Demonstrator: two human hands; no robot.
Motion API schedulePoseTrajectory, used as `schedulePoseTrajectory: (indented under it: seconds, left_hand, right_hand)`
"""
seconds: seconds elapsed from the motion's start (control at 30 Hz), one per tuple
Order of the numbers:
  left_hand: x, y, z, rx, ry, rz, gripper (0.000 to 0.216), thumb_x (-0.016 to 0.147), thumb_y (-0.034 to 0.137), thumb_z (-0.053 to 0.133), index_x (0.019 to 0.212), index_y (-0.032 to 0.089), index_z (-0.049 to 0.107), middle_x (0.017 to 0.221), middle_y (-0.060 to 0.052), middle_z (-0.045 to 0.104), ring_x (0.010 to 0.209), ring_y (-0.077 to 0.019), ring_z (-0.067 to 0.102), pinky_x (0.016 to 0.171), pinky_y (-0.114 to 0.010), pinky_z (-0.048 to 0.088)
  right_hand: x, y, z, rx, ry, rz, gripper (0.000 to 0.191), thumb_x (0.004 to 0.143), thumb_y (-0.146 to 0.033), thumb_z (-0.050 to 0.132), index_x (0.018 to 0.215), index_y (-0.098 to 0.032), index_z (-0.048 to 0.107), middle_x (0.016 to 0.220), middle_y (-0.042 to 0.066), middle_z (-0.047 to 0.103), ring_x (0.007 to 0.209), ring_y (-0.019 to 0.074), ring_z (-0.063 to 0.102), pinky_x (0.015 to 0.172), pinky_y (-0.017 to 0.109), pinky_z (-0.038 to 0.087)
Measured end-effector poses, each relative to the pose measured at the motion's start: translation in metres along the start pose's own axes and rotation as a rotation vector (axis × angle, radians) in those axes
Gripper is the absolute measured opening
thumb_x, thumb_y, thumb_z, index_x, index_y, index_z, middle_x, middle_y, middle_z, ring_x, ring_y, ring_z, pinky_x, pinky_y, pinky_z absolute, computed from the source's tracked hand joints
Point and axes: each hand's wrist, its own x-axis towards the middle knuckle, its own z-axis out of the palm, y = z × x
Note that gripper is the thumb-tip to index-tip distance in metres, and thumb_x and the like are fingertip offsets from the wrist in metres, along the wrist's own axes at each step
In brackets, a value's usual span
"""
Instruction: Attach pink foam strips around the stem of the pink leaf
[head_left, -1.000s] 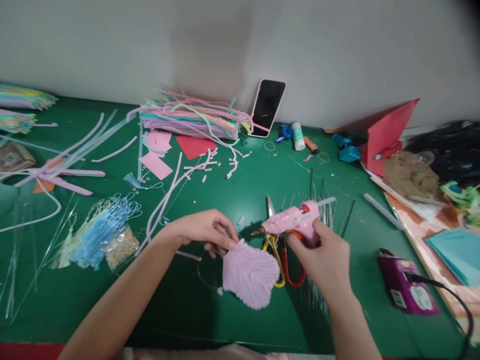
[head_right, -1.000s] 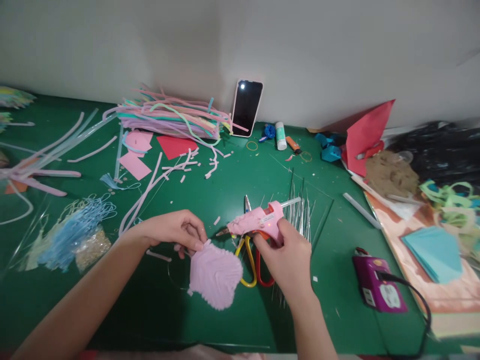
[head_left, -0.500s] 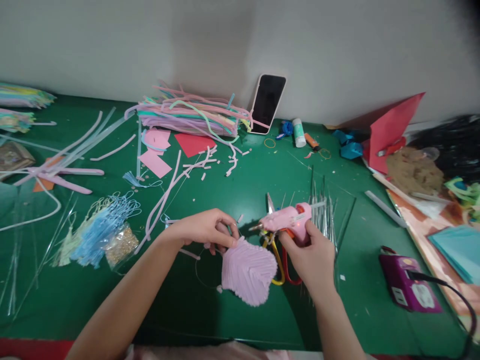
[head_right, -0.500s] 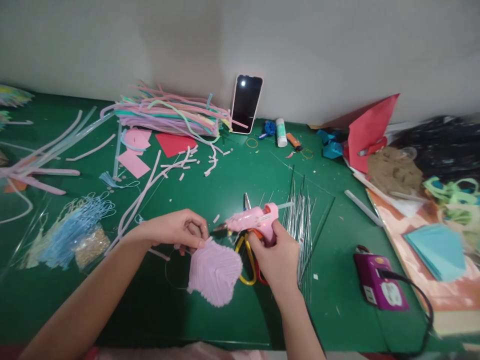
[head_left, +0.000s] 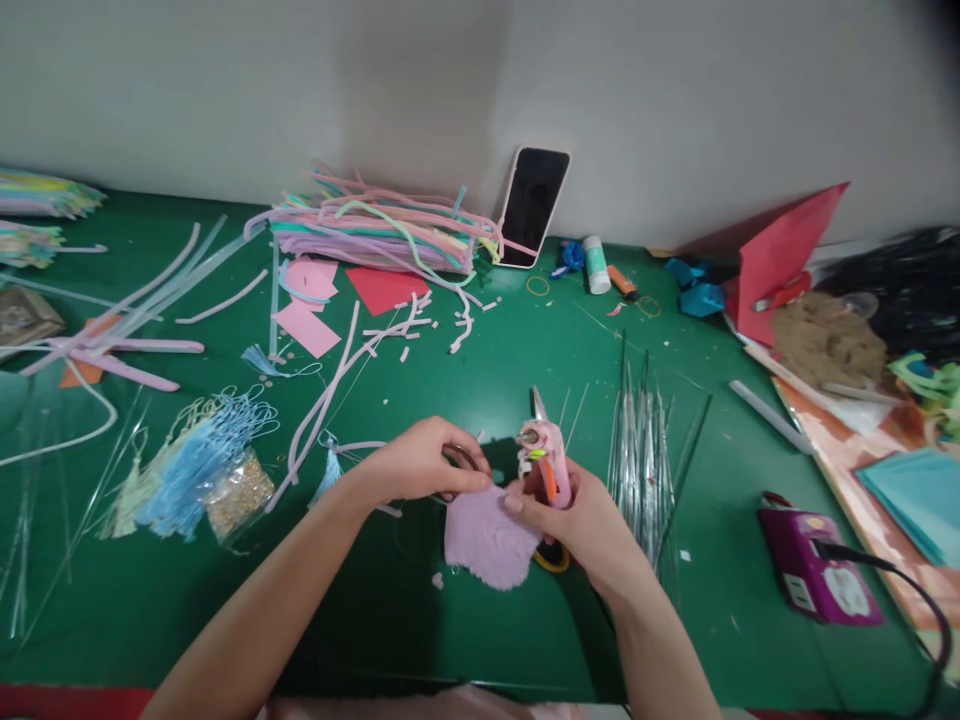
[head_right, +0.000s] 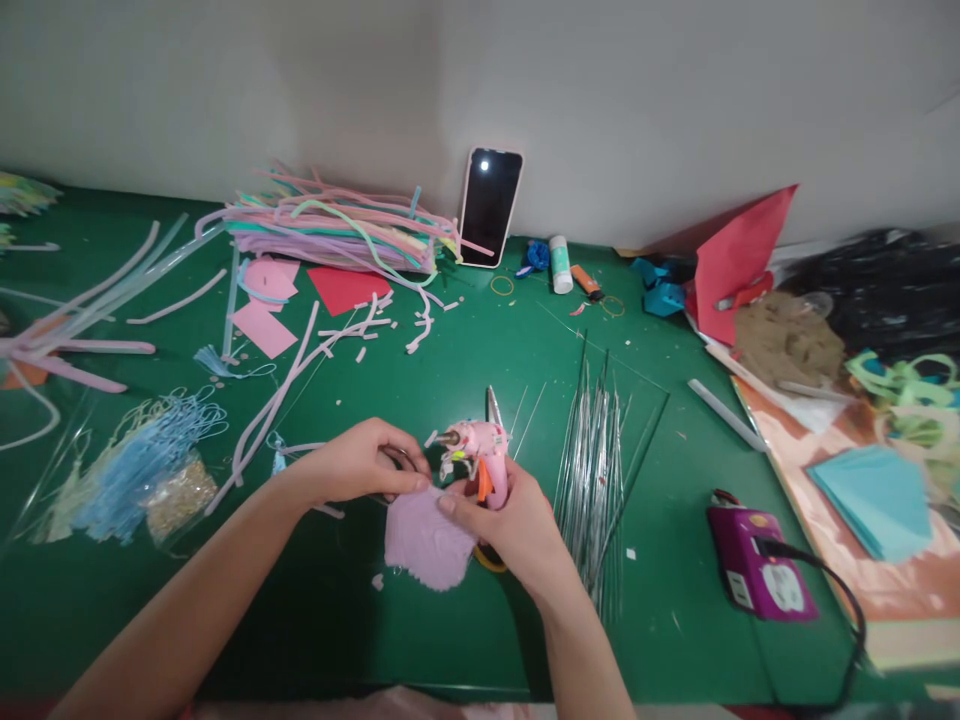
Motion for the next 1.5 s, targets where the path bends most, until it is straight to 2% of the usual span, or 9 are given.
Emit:
schedulePoseTrajectory:
  seconds: [0.23,0.4,0.63,0.93,1.07,1.17,1.27,1.33,1.5]
  left_hand:
    - [-0.007,0.01,-0.005,0.114,0.056,-0.026,0.017,0.07,0.032,0.07,0.076,0.016,0.073,0.062,0.0,0.064,0.052,-0.0092,0.05,0.04,-0.016,0.034]
    - [-0.012,0.009,-0.008,0.132,0.114,-0.051,0.018,0.071,0.031,0.069,0.08,0.017,0.073,0.069,-0.002,0.068,0.057,-0.0115,0.056,0.037,-0.015,0.034]
    - [-0.009,0.001,-0.013,-0.001,0.041,-0.086,0.026,0.067,0.035,0.077,0.083,0.016,0.071,0.069,-0.001,0.068,0.061,-0.0109,0.06,0.05,-0.017,0.044]
    - [-0.008,-0.002,-0.011,-0.032,0.07,-0.016,0.01,0.069,0.024,0.072,0.074,0.016,0.069,0.065,0.0,0.065,0.059,-0.0099,0.059,0.054,-0.019,0.047]
    - [-0.008,0.0,-0.011,-0.04,0.084,-0.029,0.009,0.069,0.023,0.071,0.074,0.015,0.068,0.066,0.0,0.065,0.059,-0.01,0.059,0.054,-0.019,0.047]
    - [-0.007,-0.001,-0.012,-0.025,0.071,-0.04,0.012,0.069,0.025,0.071,0.075,0.015,0.069,0.066,-0.001,0.066,0.058,-0.0106,0.06,0.051,-0.019,0.045]
    - [-0.008,-0.002,-0.014,-0.019,0.036,-0.047,0.015,0.07,0.029,0.073,0.076,0.016,0.069,0.065,-0.001,0.065,0.058,-0.0109,0.06,0.051,-0.019,0.045]
    - [-0.009,0.0,-0.014,-0.018,0.005,-0.062,0.016,0.069,0.03,0.074,0.075,0.016,0.069,0.064,-0.001,0.065,0.058,-0.0112,0.06,0.052,-0.02,0.045]
    - [-0.009,0.005,-0.015,0.0,-0.061,-0.104,0.017,0.069,0.029,0.074,0.076,0.015,0.069,0.063,-0.001,0.065,0.058,-0.0116,0.061,0.05,-0.019,0.044]
  right_hand:
    - [0.002,0.0,0.004,0.048,0.023,-0.004,0.033,0.055,-0.031,0.083,0.071,-0.018,0.058,0.056,-0.006,0.057,0.042,0.007,0.042,0.037,0.02,0.033]
    - [0.0,-0.001,0.009,0.038,0.073,-0.048,0.032,0.057,-0.032,0.081,0.07,-0.019,0.055,0.056,-0.007,0.054,0.044,0.0062,0.04,0.038,0.019,0.032]
    - [0.006,0.004,0.005,-0.016,0.049,-0.009,0.037,0.056,-0.037,0.082,0.074,-0.019,0.055,0.059,-0.006,0.054,0.044,0.006,0.04,0.039,0.02,0.033]
    - [0.006,0.006,0.005,-0.014,0.062,-0.013,0.036,0.058,-0.037,0.081,0.073,-0.019,0.053,0.058,-0.007,0.051,0.045,0.0063,0.039,0.041,0.02,0.033]
    - [0.006,0.006,0.007,-0.039,0.078,-0.026,0.039,0.058,-0.042,0.08,0.074,-0.019,0.053,0.057,-0.007,0.05,0.045,0.007,0.039,0.041,0.021,0.034]
    - [0.006,0.003,0.003,-0.15,0.186,-0.08,0.04,0.063,-0.051,0.074,0.079,-0.018,0.056,0.059,-0.005,0.053,0.046,0.0094,0.043,0.043,0.023,0.037]
    - [0.006,-0.004,-0.013,-0.411,0.42,-0.196,0.042,0.062,-0.053,0.072,0.08,-0.019,0.054,0.057,-0.004,0.054,0.046,0.011,0.044,0.042,0.024,0.036]
    - [0.006,-0.007,-0.027,-0.59,0.53,-0.288,0.042,0.061,-0.053,0.072,0.077,-0.021,0.051,0.051,-0.006,0.049,0.042,0.0106,0.041,0.039,0.023,0.031]
    - [0.01,-0.001,-0.052,-0.883,0.609,-0.546,0.03,0.065,-0.046,0.065,0.07,-0.023,0.047,0.041,-0.009,0.04,0.036,0.0107,0.038,0.04,0.023,0.029]
